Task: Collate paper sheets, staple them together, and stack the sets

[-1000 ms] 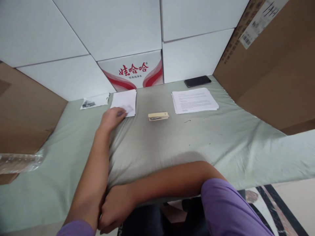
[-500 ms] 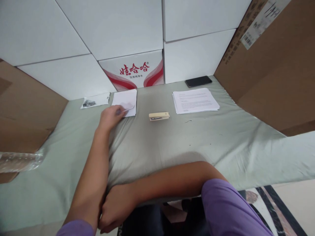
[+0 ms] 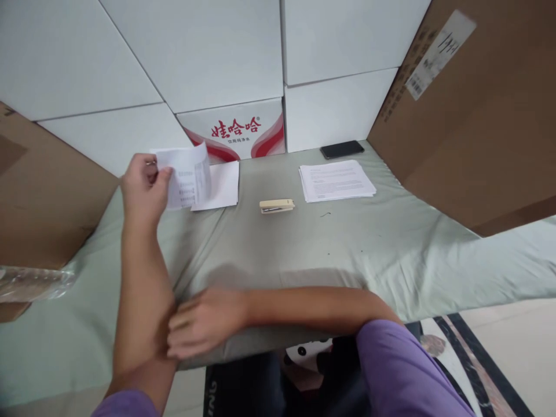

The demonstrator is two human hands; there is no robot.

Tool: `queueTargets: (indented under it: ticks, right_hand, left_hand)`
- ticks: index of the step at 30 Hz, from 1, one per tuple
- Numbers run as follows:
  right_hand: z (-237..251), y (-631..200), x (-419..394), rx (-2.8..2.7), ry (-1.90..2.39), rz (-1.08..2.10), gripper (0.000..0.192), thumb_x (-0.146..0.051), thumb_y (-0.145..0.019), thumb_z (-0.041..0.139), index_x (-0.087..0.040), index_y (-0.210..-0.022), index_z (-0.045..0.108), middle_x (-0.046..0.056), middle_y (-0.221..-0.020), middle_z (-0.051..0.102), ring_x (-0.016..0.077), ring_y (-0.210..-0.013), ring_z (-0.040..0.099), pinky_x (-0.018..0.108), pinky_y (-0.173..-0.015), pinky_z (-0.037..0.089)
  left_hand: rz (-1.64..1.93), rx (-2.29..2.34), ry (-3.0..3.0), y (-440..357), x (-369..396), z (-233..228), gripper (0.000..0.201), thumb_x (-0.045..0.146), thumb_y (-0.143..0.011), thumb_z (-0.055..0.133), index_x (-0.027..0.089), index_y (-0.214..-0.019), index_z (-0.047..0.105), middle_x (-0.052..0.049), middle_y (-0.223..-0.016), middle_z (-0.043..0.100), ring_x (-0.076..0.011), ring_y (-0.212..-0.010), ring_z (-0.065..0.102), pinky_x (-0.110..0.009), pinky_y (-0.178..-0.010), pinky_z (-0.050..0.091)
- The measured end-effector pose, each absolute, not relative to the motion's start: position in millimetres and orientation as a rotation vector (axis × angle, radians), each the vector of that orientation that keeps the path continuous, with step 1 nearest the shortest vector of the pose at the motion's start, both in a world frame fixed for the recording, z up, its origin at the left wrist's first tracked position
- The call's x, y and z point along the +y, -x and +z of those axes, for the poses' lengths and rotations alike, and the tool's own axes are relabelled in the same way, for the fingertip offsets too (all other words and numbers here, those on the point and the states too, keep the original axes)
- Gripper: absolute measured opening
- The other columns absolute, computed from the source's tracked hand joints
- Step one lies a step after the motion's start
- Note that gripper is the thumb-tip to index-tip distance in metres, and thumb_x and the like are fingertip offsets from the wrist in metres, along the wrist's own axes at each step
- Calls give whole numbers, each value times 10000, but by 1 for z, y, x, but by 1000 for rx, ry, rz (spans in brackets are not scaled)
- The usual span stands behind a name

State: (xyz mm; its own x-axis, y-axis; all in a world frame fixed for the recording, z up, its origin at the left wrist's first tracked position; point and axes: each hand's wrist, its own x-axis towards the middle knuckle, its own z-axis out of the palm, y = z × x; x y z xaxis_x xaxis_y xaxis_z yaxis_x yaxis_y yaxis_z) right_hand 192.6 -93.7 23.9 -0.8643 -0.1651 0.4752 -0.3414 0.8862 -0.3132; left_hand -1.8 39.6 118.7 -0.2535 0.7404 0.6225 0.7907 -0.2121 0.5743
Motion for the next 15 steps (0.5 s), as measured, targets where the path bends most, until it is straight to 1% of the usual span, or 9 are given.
queueTargets:
  ticks: [2, 3, 4, 7, 8, 9, 12, 13, 15]
  right_hand:
    - [35, -215, -65, -2343, -7, 646, 254, -360, -1036, 461, -190, -880, 567, 46, -899, 647, 158, -909, 592, 294, -823, 455]
    - [40, -229, -49, -2169, 198, 712, 191, -352, -1014, 497, -187, -945, 566, 57, -947, 637, 159, -944, 590, 295, -850, 468]
    - [44, -246, -32, -1979, 432, 757, 194, -369, -983, 549, -184, -1037, 561, 80, -1041, 628, 171, -1004, 584, 306, -872, 480]
    - [49, -300, 11, -1493, 909, 900, 572, -490, -823, 735, -206, -1262, 503, 141, -1323, 559, 222, -1191, 552, 362, -958, 498]
    - [48, -317, 21, -1403, 939, 1007, 658, -524, -776, 766, -214, -1291, 500, 145, -1360, 558, 238, -1226, 552, 383, -991, 495]
    - [46, -332, 28, -1366, 912, 1156, 686, -555, -759, 768, -209, -1295, 517, 146, -1350, 585, 250, -1231, 570, 407, -1022, 488]
    - [37, -360, 33, -1416, 784, 1566, 640, -567, -743, 783, -164, -1215, 624, 149, -1203, 696, 271, -1148, 651, 461, -1068, 473]
    - [34, -365, 32, -1419, 779, 1613, 613, -548, -738, 796, -156, -1187, 650, 146, -1167, 714, 268, -1115, 670, 464, -1069, 476]
    - [30, -368, 29, -1368, 814, 1570, 552, -508, -745, 801, -154, -1150, 680, 136, -1144, 727, 249, -1065, 688, 449, -1059, 485]
  left_hand:
    - [-1789, -1843, 2132, -8, 31, 128, 285, 283, -907, 646, 183, -1158, 555, -4, -829, 728, -117, -695, 589, -206, -665, 450]
    - [-1943, -1777, 2255, -15, 26, 133, 335, 307, -901, 663, 196, -1189, 532, -3, -834, 739, -119, -696, 611, -208, -670, 468]
    - [-2065, -1712, 2366, -22, 21, 138, 392, 331, -888, 685, 211, -1220, 514, -1, -843, 748, -122, -699, 635, -213, -677, 488]
    - [-2161, -1647, 2597, -40, 6, 149, 497, 381, -859, 726, 246, -1286, 512, -6, -875, 759, -149, -740, 698, -238, -685, 539]
    - [-2139, -1665, 2630, -46, 3, 150, 504, 388, -856, 726, 254, -1296, 522, -12, -892, 759, -163, -772, 715, -248, -692, 552]
    - [-2116, -1690, 2633, -52, 2, 150, 497, 394, -856, 721, 260, -1296, 534, -18, -912, 758, -176, -811, 728, -259, -705, 564]
    - [-2108, -1755, 2512, -68, 7, 135, 395, 414, -877, 669, 261, -1230, 583, -42, -978, 749, -209, -938, 734, -297, -771, 587]
    - [-2138, -1763, 2457, -73, 9, 125, 350, 424, -893, 640, 254, -1195, 594, -52, -1002, 746, -214, -972, 728, -310, -796, 590]
    - [-2248, -1804, 2324, -82, 13, 99, 307, 452, -915, 597, 248, -1145, 596, -59, -1016, 739, -213, -994, 722, -320, -818, 590]
